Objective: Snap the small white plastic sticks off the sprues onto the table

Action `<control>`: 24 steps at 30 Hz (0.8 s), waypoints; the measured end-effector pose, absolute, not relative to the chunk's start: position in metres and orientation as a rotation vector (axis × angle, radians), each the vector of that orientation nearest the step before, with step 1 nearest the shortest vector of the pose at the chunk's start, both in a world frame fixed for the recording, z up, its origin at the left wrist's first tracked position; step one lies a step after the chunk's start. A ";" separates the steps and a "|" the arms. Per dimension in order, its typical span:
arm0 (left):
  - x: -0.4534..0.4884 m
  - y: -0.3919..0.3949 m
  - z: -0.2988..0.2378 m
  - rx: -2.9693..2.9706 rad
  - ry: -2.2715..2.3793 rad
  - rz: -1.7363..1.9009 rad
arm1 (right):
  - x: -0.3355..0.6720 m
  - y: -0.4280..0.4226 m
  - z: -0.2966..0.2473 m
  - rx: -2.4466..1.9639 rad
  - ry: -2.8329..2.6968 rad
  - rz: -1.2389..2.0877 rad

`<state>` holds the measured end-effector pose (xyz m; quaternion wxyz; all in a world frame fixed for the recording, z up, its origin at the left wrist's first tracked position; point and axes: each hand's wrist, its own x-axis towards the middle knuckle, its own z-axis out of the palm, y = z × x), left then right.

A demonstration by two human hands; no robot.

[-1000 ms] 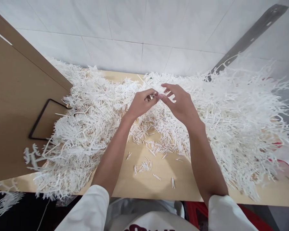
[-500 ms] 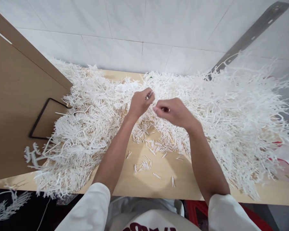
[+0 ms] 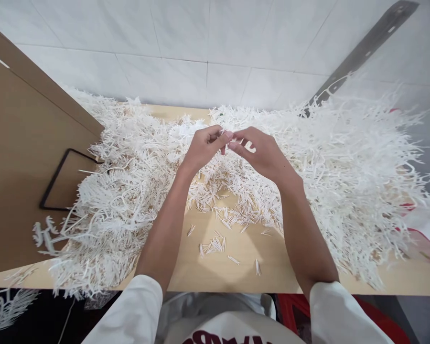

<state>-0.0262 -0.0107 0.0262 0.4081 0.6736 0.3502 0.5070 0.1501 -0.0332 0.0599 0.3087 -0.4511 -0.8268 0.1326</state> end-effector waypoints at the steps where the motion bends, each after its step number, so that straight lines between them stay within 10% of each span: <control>1: -0.026 -0.010 0.026 1.714 0.871 1.258 | 0.150 -0.034 0.061 -1.185 -2.246 0.360; 24: -0.030 0.003 0.009 1.594 1.096 1.417 | 0.130 -0.058 0.071 -1.311 -2.153 0.134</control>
